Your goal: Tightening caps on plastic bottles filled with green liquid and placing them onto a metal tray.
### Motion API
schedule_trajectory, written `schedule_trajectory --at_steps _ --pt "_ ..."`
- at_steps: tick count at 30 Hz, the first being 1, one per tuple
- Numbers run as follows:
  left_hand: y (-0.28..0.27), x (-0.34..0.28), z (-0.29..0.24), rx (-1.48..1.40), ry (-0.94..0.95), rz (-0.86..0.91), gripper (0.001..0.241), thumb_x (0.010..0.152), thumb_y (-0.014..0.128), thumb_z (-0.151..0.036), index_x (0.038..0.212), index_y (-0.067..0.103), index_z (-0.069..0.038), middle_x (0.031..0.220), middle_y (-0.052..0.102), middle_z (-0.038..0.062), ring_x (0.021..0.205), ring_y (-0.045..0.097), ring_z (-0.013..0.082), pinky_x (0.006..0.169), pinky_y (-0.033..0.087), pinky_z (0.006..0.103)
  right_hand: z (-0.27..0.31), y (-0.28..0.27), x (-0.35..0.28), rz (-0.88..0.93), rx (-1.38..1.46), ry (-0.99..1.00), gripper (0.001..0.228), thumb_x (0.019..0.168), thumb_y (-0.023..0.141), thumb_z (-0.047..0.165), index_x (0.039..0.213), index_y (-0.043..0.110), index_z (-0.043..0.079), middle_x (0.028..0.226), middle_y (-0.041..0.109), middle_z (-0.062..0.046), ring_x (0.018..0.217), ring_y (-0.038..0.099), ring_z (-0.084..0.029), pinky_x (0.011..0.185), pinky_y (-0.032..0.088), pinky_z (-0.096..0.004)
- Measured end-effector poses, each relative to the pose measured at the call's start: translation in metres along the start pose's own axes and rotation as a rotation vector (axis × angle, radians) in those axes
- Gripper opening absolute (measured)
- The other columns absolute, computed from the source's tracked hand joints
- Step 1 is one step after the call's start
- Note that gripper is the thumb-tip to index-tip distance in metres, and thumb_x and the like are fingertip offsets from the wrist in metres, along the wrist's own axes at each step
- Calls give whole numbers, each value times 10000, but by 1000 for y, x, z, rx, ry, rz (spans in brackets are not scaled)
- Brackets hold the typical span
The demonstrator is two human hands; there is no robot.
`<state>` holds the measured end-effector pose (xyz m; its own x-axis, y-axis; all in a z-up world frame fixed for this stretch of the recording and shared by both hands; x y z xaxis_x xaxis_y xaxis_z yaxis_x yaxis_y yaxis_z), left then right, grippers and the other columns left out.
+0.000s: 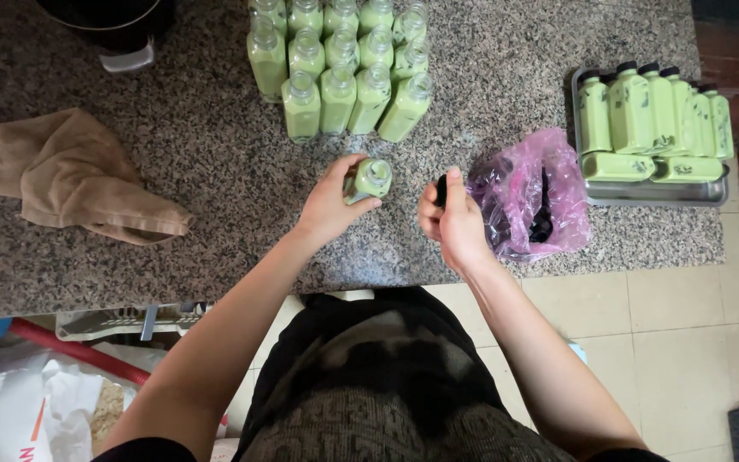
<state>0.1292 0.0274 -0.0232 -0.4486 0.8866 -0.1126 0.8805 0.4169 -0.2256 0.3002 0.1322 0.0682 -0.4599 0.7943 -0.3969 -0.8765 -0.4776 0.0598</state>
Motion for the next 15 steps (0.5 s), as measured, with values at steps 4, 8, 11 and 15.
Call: schedule_trajectory --at_steps 4,8,11,15 --pt "4 1 3 21 -1 -15 809 818 913 -268 1491 495 -104 1418 576 186 1359 575 388 1079 557 480 2 3 8 -2 -80 27 713 1076 193 688 630 401 173 508 297 2 330 308 -104 305 180 -201" --pt "11 -2 -12 45 31 -51 1023 674 995 -347 1508 477 -59 1418 565 244 1375 543 449 1183 447 552 -12 -1 25 -63 -237 -38 661 1093 310 617 701 541 138 519 364 11 384 349 -105 349 228 -223" --pt "23 2 -15 -19 40 -127 1031 667 991 -334 1517 467 -76 1415 560 239 1379 531 462 1202 415 566 -19 -8 35 5 -433 -196 518 1130 413 513 964 657 88 558 508 -7 457 489 -137 413 350 -257" --pt "41 12 4 -145 71 -225 838 733 954 -293 1446 545 -124 1304 628 182 1307 594 414 1153 461 520 -7 -1 31 155 -713 -412 296 1141 498 280 1308 580 49 693 707 -81 671 726 -227 643 564 -354"
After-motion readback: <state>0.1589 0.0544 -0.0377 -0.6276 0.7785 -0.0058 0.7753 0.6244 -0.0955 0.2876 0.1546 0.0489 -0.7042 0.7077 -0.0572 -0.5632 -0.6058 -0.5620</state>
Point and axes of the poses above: each hand's wrist, its own x-axis towards the middle knuckle, its own y-axis out of the palm, z = x × y, the point moved 1 cm from there along x, towards the middle knuckle
